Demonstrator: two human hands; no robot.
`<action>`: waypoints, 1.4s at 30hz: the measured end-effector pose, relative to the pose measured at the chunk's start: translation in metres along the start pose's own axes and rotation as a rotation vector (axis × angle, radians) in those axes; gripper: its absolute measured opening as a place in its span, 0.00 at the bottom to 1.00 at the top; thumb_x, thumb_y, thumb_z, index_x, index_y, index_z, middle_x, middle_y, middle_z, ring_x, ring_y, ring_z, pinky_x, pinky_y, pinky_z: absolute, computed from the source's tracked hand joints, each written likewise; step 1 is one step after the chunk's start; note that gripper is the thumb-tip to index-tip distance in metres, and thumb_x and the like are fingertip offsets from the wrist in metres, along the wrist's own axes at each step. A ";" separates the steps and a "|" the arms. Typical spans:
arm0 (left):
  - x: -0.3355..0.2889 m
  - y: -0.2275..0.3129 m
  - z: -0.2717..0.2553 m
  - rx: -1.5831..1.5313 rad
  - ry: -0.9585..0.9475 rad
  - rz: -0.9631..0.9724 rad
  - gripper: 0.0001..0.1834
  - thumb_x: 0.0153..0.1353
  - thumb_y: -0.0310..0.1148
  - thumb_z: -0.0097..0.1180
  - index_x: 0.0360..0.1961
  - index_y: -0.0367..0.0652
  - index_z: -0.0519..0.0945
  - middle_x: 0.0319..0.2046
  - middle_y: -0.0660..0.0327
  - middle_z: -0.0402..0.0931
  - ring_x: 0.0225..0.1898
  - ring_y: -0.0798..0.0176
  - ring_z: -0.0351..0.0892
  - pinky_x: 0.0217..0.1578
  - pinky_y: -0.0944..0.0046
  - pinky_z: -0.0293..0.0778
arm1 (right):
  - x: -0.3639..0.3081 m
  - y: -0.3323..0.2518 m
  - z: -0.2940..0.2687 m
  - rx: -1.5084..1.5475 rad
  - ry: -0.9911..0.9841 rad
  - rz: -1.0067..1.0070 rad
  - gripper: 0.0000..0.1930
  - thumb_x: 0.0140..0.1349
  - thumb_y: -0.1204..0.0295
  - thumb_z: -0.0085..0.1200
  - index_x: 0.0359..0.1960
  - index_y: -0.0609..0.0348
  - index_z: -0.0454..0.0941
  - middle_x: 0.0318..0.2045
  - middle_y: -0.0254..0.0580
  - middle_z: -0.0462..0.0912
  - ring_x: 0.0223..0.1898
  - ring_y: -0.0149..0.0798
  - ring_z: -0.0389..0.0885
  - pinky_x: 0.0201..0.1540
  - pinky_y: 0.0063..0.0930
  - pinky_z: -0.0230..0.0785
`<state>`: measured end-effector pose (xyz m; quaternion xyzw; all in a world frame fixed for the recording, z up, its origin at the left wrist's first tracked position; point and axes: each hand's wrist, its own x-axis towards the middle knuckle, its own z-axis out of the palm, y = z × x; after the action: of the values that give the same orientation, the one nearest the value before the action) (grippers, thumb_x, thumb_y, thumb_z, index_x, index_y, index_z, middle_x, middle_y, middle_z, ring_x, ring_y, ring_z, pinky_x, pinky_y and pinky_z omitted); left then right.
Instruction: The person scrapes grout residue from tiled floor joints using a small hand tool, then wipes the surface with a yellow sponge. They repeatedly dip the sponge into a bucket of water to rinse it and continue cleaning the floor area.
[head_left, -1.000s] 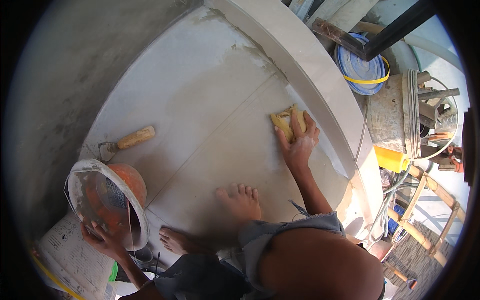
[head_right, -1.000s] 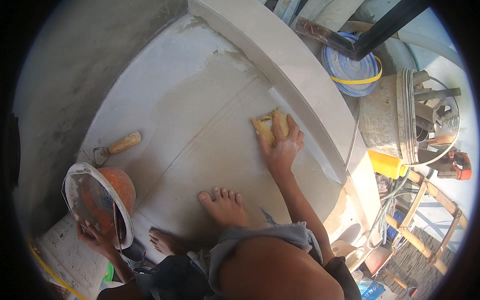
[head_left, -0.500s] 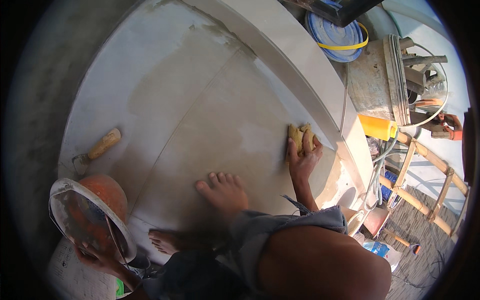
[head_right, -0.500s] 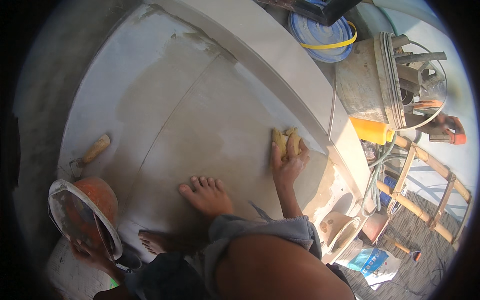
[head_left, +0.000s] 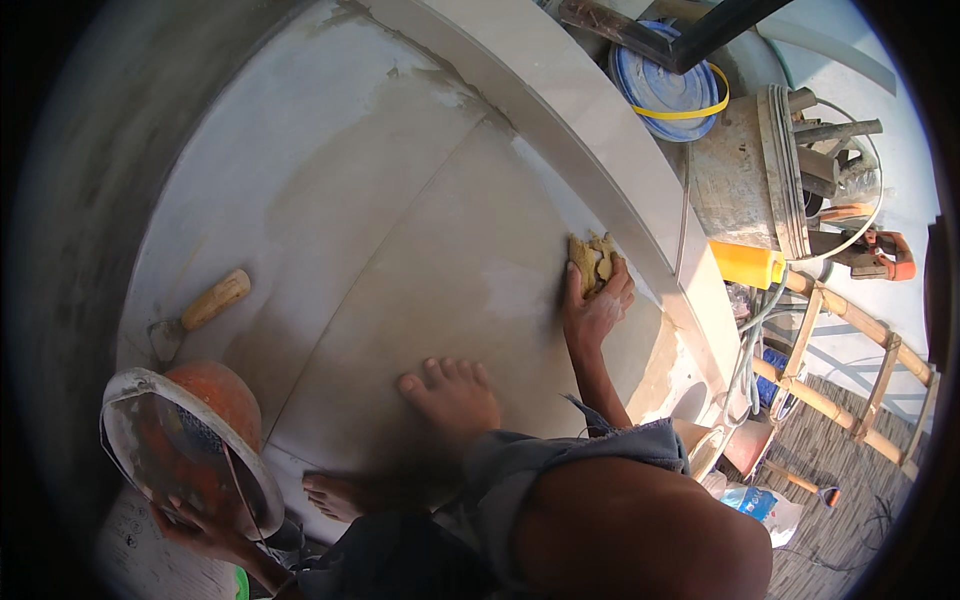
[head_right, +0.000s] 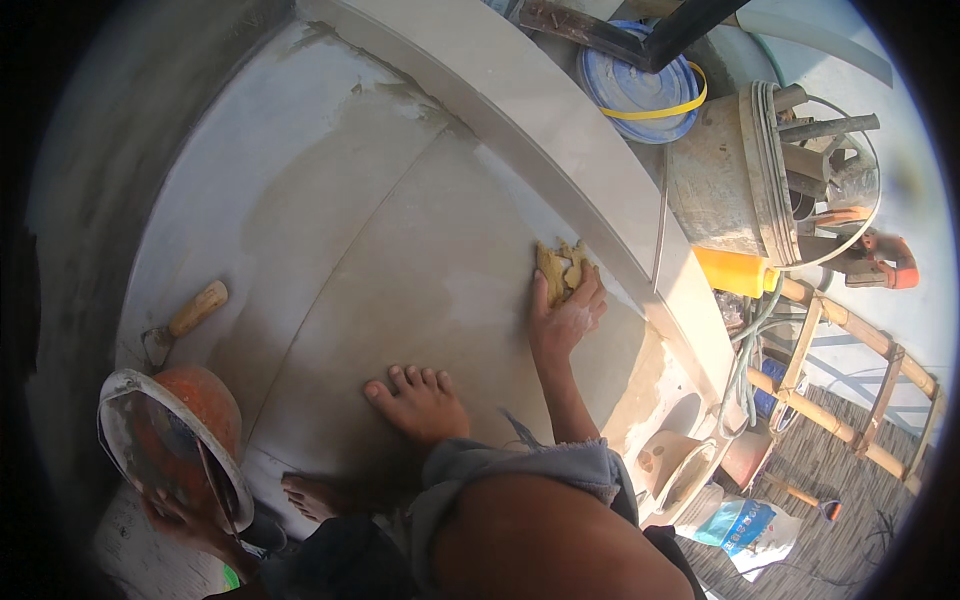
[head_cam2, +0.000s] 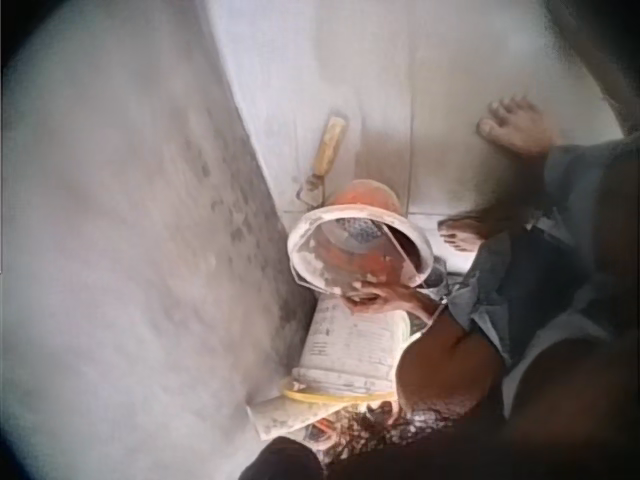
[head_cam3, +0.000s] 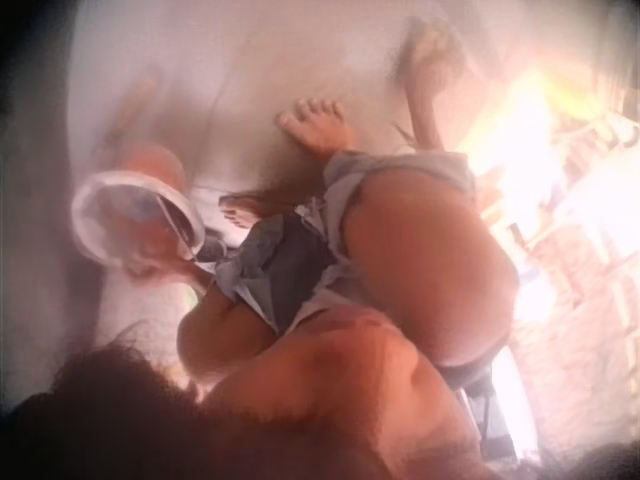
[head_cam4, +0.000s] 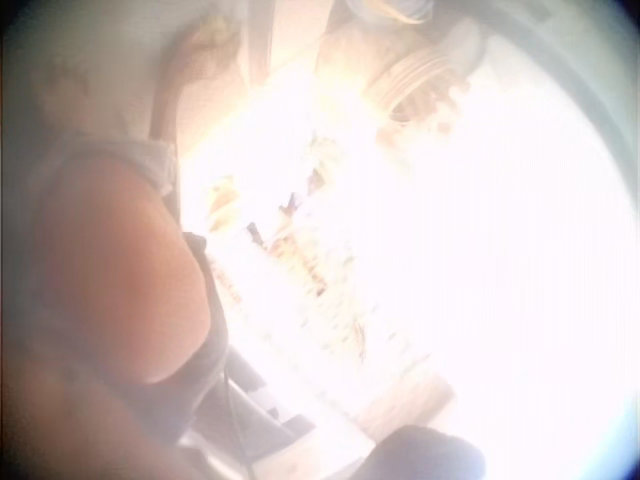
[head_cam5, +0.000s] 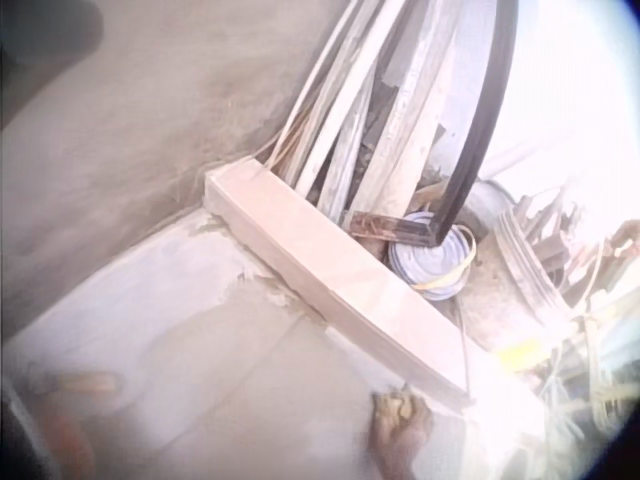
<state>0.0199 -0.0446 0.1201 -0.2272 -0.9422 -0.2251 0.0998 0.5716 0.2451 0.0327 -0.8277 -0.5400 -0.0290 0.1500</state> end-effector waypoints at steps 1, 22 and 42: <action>0.001 -0.003 0.001 -0.022 -0.002 0.012 0.33 0.79 0.54 0.54 0.71 0.38 0.72 0.67 0.47 0.75 0.70 0.47 0.75 0.69 0.51 0.74 | 0.007 -0.028 -0.004 -0.015 -0.057 -0.081 0.39 0.64 0.53 0.70 0.72 0.56 0.69 0.69 0.56 0.70 0.65 0.63 0.69 0.67 0.64 0.60; -0.012 0.033 -0.008 -0.213 0.002 -0.186 0.32 0.79 0.45 0.56 0.73 0.35 0.67 0.72 0.45 0.68 0.75 0.46 0.66 0.75 0.49 0.61 | 0.025 -0.151 0.047 0.252 -0.251 -0.895 0.39 0.57 0.56 0.74 0.70 0.50 0.76 0.71 0.54 0.69 0.65 0.59 0.67 0.67 0.57 0.58; -0.014 0.049 -0.002 -0.185 0.002 -0.224 0.27 0.80 0.38 0.55 0.73 0.34 0.68 0.71 0.46 0.69 0.74 0.49 0.67 0.74 0.50 0.63 | 0.142 -0.326 0.121 0.259 0.138 -1.322 0.21 0.70 0.63 0.61 0.63 0.54 0.84 0.64 0.43 0.82 0.65 0.55 0.76 0.67 0.50 0.68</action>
<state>0.0554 -0.0112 0.1363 -0.1285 -0.9368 -0.3210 0.0534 0.3228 0.5257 0.0179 -0.2950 -0.9210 -0.1024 0.2328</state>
